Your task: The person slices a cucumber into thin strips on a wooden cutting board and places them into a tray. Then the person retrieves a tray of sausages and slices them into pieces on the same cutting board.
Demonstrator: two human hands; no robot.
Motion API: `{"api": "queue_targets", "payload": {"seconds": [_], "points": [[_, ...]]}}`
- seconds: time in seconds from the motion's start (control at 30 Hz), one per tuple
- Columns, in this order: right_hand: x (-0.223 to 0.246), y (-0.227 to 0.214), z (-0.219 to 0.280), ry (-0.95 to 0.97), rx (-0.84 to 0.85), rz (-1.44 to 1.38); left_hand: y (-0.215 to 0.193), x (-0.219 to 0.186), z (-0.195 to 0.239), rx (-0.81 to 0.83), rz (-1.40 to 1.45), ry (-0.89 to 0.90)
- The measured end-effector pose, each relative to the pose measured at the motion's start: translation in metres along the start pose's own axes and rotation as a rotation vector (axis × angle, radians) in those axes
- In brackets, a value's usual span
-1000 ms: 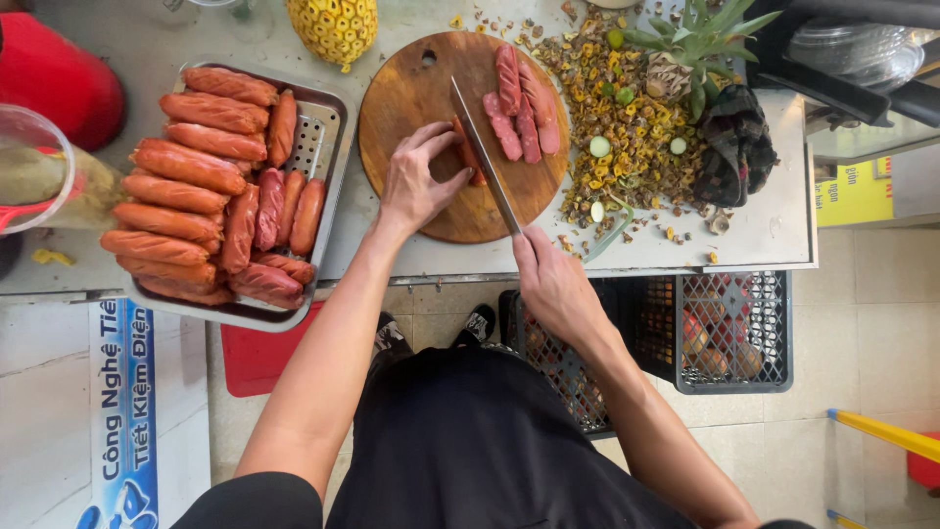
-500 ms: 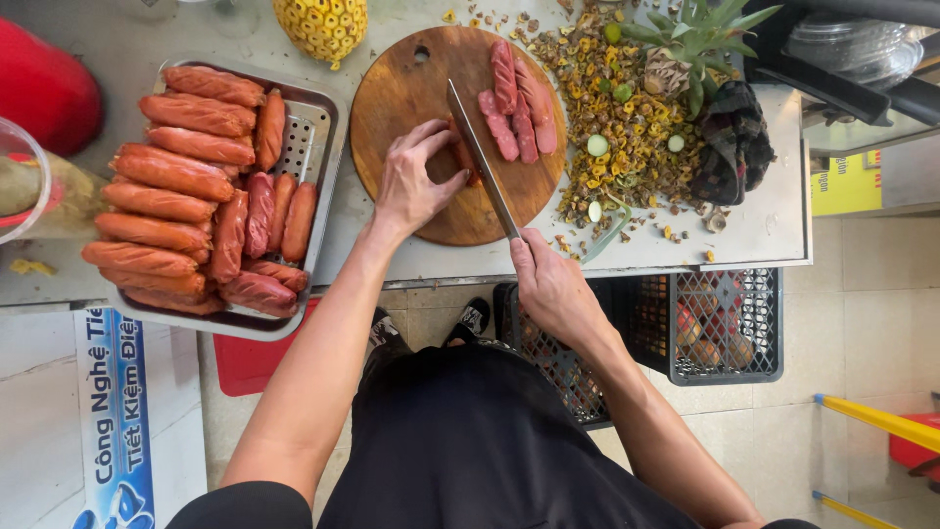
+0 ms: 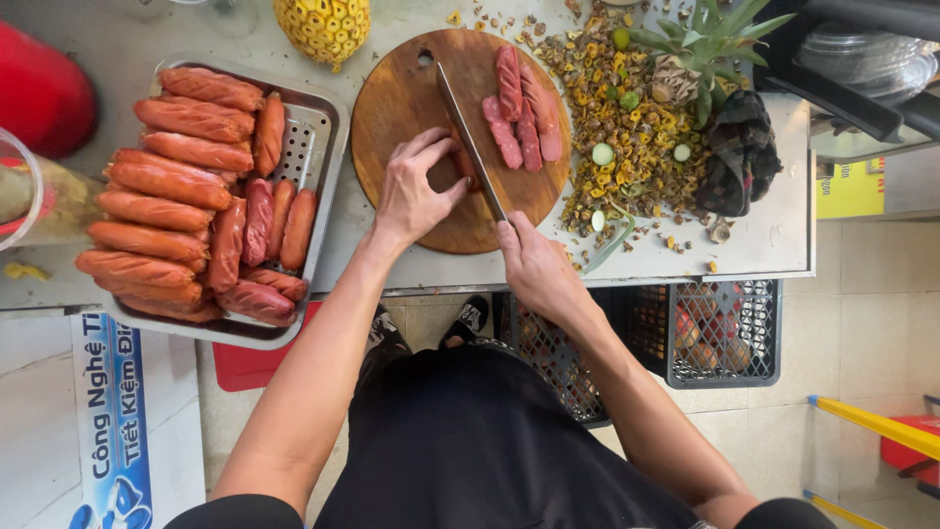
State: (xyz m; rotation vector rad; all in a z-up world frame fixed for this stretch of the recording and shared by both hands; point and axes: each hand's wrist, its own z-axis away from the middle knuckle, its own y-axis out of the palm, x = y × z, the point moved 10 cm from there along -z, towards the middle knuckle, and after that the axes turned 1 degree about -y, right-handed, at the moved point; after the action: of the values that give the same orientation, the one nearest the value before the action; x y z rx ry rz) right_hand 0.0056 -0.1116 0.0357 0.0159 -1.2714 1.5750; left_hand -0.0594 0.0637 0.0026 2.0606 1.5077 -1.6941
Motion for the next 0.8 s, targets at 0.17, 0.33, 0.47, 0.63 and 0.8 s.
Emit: {"api": "queue_targets", "payload": {"seconds": [0.17, 0.33, 0.47, 0.63, 0.8], "points": [[-0.009, 0.004, -0.019, -0.119, -0.087, -0.037, -0.005, -0.004, -0.002, -0.024, 0.000, 0.032], [-0.023, 0.007, 0.007, -0.132, -0.082, -0.060, -0.002, -0.008, -0.003, -0.023, 0.061, 0.015], [-0.040, 0.003, 0.047, -0.058, -0.046, -0.035, -0.004, -0.009, 0.001, -0.057, 0.078, 0.029], [-0.051, 0.003, 0.072, 0.108, 0.040, -0.050, 0.000, 0.008, 0.002, -0.082, 0.002, 0.016], [-0.049, -0.018, 0.080, 0.001, -0.085, -0.061, -0.001, 0.010, 0.003, -0.162, -0.019, -0.045]]}}
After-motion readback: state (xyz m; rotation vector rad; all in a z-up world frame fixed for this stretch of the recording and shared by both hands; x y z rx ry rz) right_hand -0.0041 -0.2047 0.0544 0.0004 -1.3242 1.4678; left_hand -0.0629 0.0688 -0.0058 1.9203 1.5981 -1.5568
